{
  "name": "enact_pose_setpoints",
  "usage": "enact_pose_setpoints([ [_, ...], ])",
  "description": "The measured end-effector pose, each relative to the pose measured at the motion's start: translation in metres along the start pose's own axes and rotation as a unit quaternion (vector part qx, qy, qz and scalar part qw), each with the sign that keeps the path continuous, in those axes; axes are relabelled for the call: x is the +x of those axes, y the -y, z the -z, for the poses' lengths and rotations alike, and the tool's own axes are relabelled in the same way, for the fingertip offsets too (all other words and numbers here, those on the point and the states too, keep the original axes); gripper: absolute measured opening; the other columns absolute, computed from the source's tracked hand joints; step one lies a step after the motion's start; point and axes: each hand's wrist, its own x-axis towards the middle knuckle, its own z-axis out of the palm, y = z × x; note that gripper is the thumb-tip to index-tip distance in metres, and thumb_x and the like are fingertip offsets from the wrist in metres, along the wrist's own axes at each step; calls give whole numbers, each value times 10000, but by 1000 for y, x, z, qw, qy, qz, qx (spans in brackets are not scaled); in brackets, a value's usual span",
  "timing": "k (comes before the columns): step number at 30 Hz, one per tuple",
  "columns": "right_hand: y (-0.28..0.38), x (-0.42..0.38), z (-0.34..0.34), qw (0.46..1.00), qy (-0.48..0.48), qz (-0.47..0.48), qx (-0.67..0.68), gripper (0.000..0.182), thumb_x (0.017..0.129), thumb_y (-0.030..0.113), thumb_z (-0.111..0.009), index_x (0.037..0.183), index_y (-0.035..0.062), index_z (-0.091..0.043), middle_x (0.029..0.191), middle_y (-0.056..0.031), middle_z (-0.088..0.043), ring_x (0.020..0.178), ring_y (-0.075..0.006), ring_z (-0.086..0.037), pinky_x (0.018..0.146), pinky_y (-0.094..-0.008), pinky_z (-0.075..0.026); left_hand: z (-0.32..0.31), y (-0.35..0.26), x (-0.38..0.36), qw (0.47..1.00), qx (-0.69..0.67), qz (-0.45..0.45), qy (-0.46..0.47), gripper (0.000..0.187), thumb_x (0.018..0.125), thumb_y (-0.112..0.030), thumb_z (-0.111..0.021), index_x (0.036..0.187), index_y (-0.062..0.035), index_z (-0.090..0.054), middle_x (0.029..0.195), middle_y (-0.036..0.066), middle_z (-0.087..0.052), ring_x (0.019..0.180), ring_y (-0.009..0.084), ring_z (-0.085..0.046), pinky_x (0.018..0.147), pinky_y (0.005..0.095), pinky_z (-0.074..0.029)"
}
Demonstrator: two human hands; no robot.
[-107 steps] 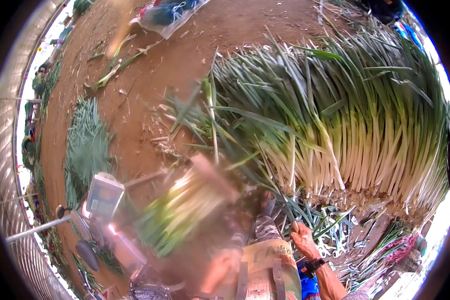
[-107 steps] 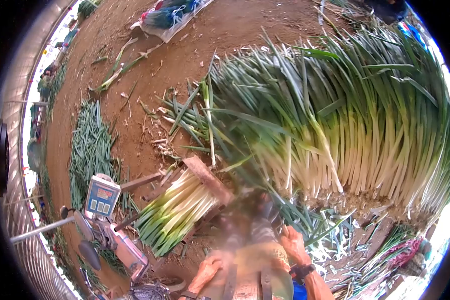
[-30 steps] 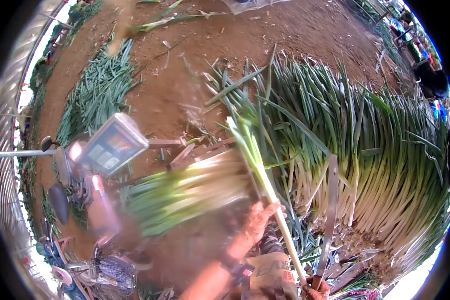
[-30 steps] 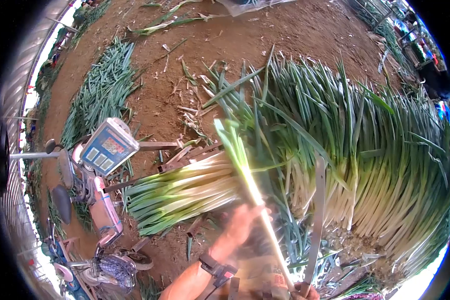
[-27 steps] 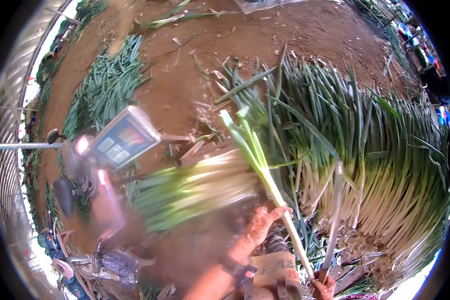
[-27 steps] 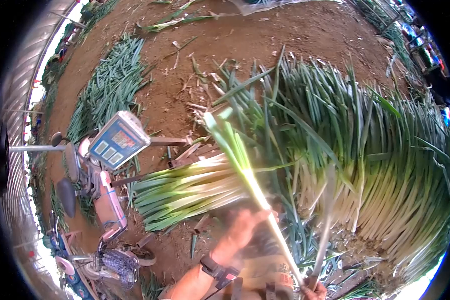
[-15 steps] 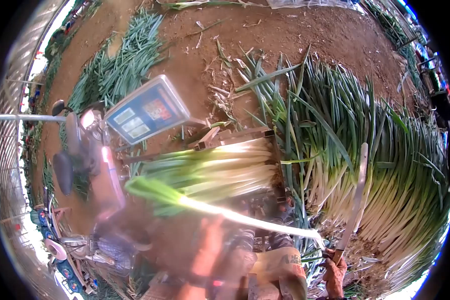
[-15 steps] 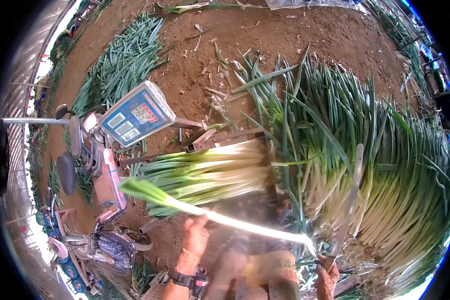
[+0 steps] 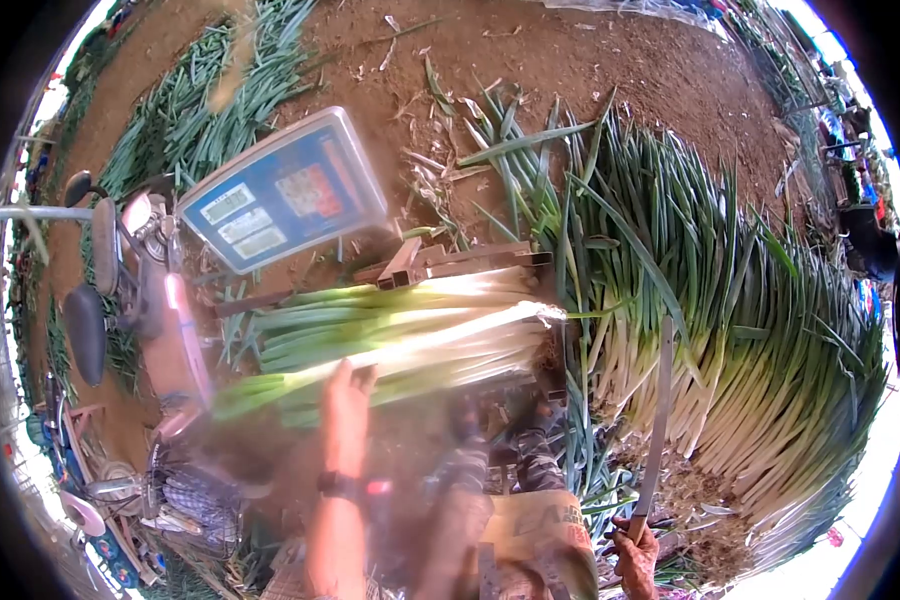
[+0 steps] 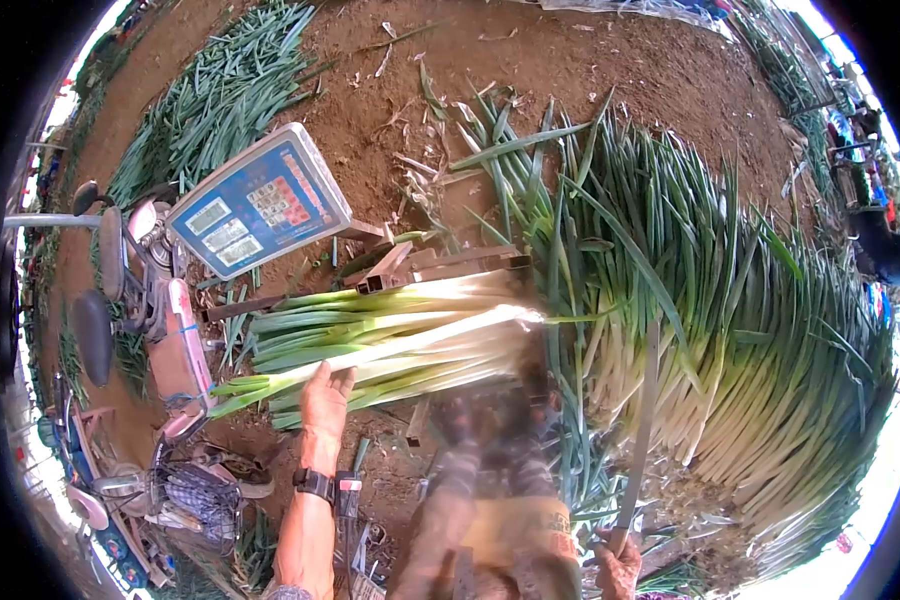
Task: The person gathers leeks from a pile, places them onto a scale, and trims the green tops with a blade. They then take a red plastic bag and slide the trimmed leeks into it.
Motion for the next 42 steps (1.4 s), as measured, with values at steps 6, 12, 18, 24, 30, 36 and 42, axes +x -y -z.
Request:
enact_pose_setpoints([
  [6,7,-16,-11,991,-8,-46,-125,390,972,149,-651,1344,35,-625,1033,-30,-689,818,-115,-608,696,-267,-481,11,55,50,998,-30,42,-24,284,1027,-156,-623,1231,37,-575,1222,130,-656,1154,266,-649,978,404,-605],
  [12,-12,-21,-6,994,-17,-66,-80,495,966,107,-645,1443,24,-540,1205,-84,-698,961,-177,-690,727,-284,-543,7,87,71,988,98,113,-31,407,1036,-276,-624,1244,64,-540,1093,200,-673,914,296,-738,705,437,-662],
  [18,57,-42,-61,994,-3,-89,-61,519,984,157,-667,1479,83,-533,1016,-18,-700,650,-37,-532,502,-187,-366,24,79,45,968,218,116,41,457,979,-375,-706,1247,-21,-596,1084,137,-685,891,250,-723,700,381,-611],
  [24,17,-26,-48,988,-33,-50,-145,192,934,266,-693,1053,115,-685,666,14,-607,509,-75,-486,458,-262,-373,61,65,-29,953,292,56,62,240,1024,-294,-618,1108,-70,-641,943,52,-667,763,157,-669,621,314,-548],
  [30,65,-56,-84,992,28,-49,-113,191,956,290,-704,1057,135,-655,657,63,-503,535,-56,-433,473,-255,-332,119,73,-108,899,434,64,9,277,1008,-259,-632,1152,-25,-670,950,79,-704,845,183,-677,718,338,-551],
  [36,32,-38,-64,990,34,-34,-136,104,991,226,-686,970,155,-613,659,64,-487,547,-59,-435,476,-262,-342,165,116,-180,846,528,-4,78,296,988,-285,-656,1161,-47,-688,1014,139,-739,887,287,-706,763,400,-564],
  [42,-22,-10,-38,993,23,-36,-110,77,981,179,-693,1037,154,-647,667,68,-493,536,-57,-443,460,-268,-343,151,126,-229,798,574,-59,175,267,985,-249,-661,1104,-9,-668,879,240,-694,806,378,-683,710,440,-538],
])
